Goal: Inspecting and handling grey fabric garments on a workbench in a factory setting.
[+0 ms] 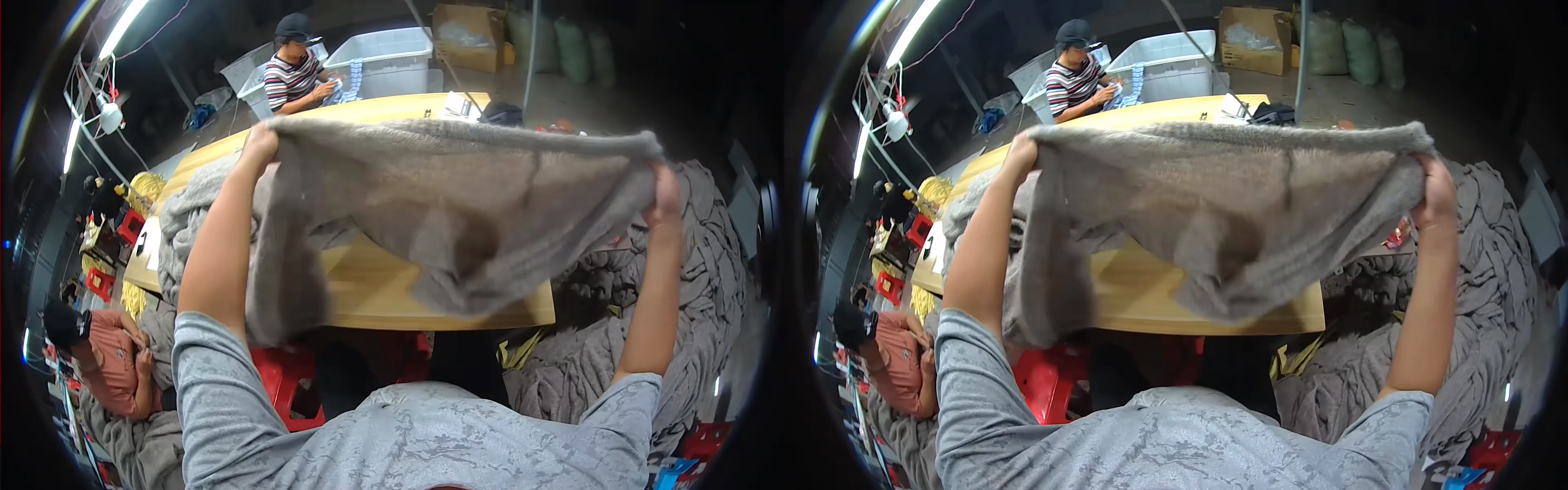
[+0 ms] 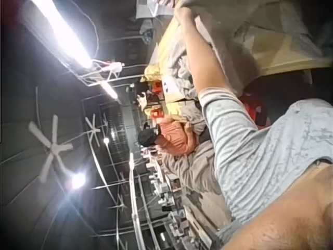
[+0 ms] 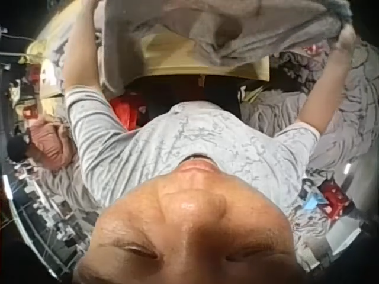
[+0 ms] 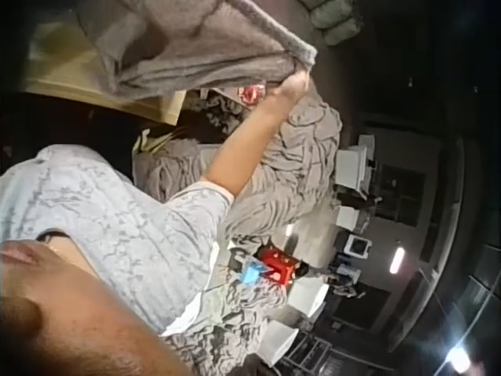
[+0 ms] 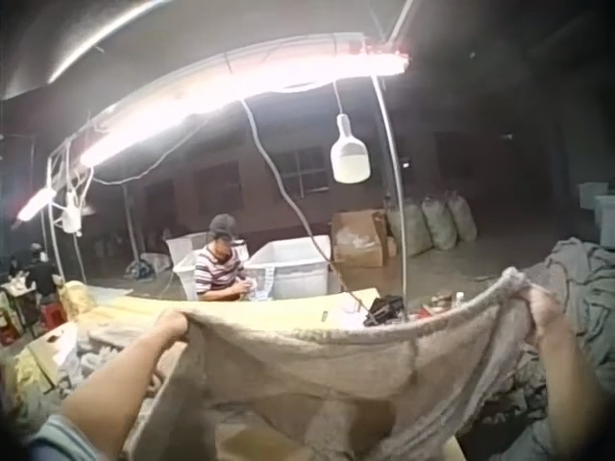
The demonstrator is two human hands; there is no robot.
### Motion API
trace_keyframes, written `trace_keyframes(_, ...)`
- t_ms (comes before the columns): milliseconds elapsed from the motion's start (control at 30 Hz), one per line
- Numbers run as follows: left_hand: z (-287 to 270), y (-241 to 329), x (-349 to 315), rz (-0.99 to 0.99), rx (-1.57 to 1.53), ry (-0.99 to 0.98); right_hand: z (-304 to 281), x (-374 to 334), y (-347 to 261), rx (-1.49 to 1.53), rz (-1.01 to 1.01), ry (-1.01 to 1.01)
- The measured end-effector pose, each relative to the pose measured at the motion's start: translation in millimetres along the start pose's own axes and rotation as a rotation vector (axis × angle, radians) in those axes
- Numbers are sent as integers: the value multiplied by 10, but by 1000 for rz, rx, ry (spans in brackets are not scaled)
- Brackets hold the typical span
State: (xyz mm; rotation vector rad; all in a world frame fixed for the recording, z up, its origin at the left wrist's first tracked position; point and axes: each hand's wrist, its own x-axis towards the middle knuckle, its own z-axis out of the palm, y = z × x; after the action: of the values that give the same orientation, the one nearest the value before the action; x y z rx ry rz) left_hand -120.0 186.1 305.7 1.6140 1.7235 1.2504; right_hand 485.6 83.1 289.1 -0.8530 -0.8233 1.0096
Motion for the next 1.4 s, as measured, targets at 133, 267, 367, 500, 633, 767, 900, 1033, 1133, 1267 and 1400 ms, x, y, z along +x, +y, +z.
trace_keyframes(133,636,967,291,-27,-450,-120,-161,70,288,102,26,-136)
trace_keyframes(267,439,1645,461,211,-1007,-128,-423,-26,167,145,82,-42)
trace_keyframes(367,-93,1386,426,549,-728,-39,-544,-260,-7,255,-85,-76)
trace_keyframes(500,-651,357,170,548,-963,-438,-159,-691,-97,187,-247,-162)
trace_keyframes(633,-647,-941,-579,-21,-667,27,767,-1073,137,-242,-201,-672)
trace_keyframes(767,-412,-1245,-1516,-252,571,-272,1661,-1530,882,-750,-246,-976)
trace_keyframes(900,175,-637,-2440,189,77,-638,2156,-2061,1588,-685,-89,-1142)
trace_keyframes(1033,583,-296,-2970,97,-224,-756,2348,-2269,1869,-575,-152,-1148)
trace_keyframes(1133,458,-475,-2953,-2,-121,-608,2148,-2177,1931,-697,42,-1072)
trace_keyframes(1267,79,-788,-2917,-116,-484,-125,1409,-1799,1981,-1233,-123,-1269)
trace_keyframes(1400,-296,-1000,-2849,-129,-693,-40,535,-1282,1681,-1687,-104,-767)
